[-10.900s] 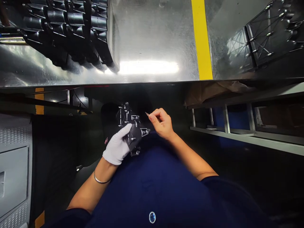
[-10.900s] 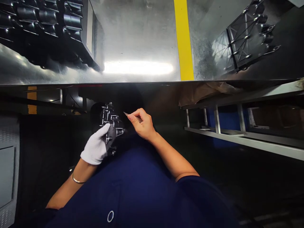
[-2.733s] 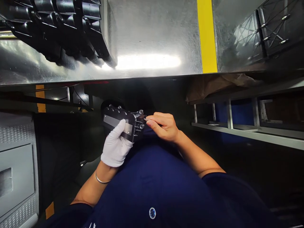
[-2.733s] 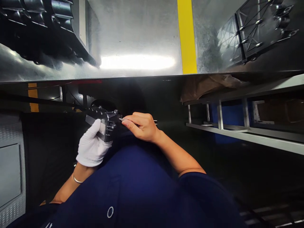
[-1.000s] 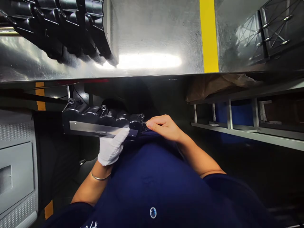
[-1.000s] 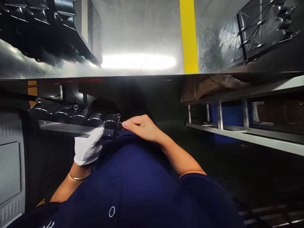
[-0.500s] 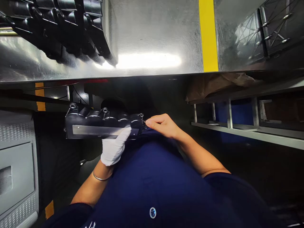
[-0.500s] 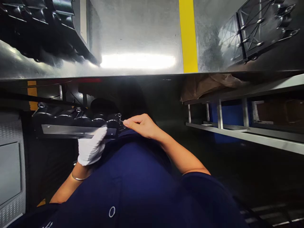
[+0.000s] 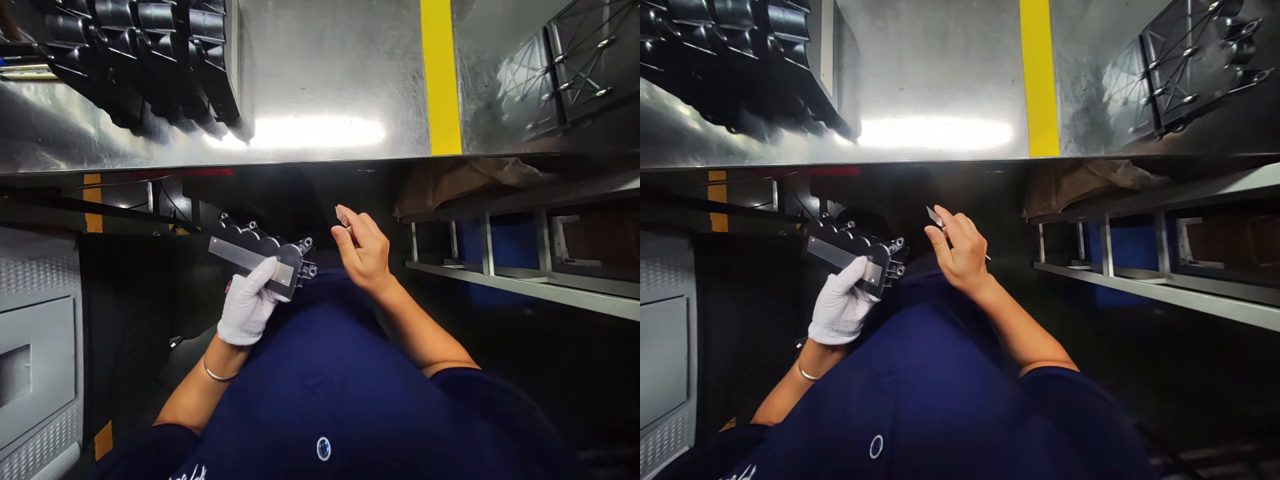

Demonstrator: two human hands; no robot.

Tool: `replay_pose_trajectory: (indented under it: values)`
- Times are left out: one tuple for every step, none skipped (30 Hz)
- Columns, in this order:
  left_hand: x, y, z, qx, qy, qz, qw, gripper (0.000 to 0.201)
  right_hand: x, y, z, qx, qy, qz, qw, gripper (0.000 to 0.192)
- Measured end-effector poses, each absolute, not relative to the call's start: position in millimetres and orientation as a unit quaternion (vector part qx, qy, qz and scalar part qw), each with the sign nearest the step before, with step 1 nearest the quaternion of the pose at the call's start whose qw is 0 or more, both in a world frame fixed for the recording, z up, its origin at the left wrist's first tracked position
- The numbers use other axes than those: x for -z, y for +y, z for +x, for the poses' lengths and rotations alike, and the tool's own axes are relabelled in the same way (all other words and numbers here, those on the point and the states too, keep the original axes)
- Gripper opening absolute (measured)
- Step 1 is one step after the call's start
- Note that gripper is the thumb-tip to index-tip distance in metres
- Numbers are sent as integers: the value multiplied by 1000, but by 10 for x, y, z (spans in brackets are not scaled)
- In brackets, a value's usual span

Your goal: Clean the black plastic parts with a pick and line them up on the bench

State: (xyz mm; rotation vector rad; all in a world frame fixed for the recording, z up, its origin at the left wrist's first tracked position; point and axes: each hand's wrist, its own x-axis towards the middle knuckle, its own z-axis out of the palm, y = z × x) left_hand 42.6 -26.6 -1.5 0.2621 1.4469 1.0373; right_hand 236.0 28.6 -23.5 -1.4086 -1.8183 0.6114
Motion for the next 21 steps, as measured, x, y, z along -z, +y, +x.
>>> replay_pose_trajectory:
  values:
    - [-7, -245, 443, -457, 629, 101, 621, 16, 216, 291, 2381, -256, -719, -539, 355, 38]
    - [-36, -227, 462, -466, 627, 89, 618, 19, 196, 290, 2398, -285, -731, -520, 338, 36]
    - [-70, -211, 483, -474, 626, 84, 613, 23, 175, 283, 2410, -317, -743, -495, 321, 34]
    - [-110, -197, 504, -480, 625, 83, 610, 26, 155, 273, 2416, -342, -755, -469, 307, 31]
    - [-151, -185, 522, -480, 626, 87, 608, 29, 138, 261, 2416, -352, -768, -446, 296, 28]
    - [-191, -175, 538, -475, 629, 97, 607, 30, 122, 249, 2411, -348, -781, -431, 289, 28]
    - [-228, -167, 549, -467, 636, 108, 605, 31, 110, 241, 2401, -332, -793, -422, 286, 30]
    - [-259, -161, 557, -459, 643, 117, 602, 32, 99, 235, 2389, -313, -803, -419, 287, 32]
    - [-283, -157, 562, -454, 650, 126, 596, 34, 91, 231, 2376, -297, -807, -420, 290, 34]
    - [-300, -155, 565, -450, 658, 137, 588, 35, 84, 229, 2364, -288, -807, -422, 295, 35]
    - [-311, -154, 568, -448, 663, 148, 581, 35, 79, 226, 2352, -284, -806, -425, 299, 35]
    - [-319, -152, 570, -447, 666, 157, 576, 35, 76, 223, 2341, -282, -805, -427, 301, 36]
    - [-326, -150, 573, -444, 669, 166, 572, 33, 73, 218, 2331, -278, -805, -429, 300, 36]
    - [-334, -147, 576, -438, 674, 175, 569, 30, 71, 212, 2323, -271, -807, -434, 296, 37]
    - [-346, -142, 581, -427, 680, 182, 567, 26, 69, 205, 2316, -264, -808, -440, 289, 37]
    - [-361, -135, 587, -417, 687, 187, 565, 22, 67, 200, 2312, -258, -810, -447, 280, 38]
    - [-379, -126, 592, -410, 693, 189, 562, 19, 63, 197, 2311, -254, -812, -452, 269, 38]
    - [-398, -117, 596, -408, 697, 189, 559, 17, 57, 201, 2315, -253, -814, -457, 256, 39]
    - [-414, -109, 597, -410, 698, 186, 558, 16, 46, 212, 2325, -255, -817, -459, 240, 39]
    - [-425, -104, 595, -415, 695, 182, 559, 15, 29, 232, 2343, -262, -822, -455, 221, 39]
    - [-426, -102, 589, -422, 688, 177, 563, 16, 7, 262, 2369, -276, -830, -443, 198, 39]
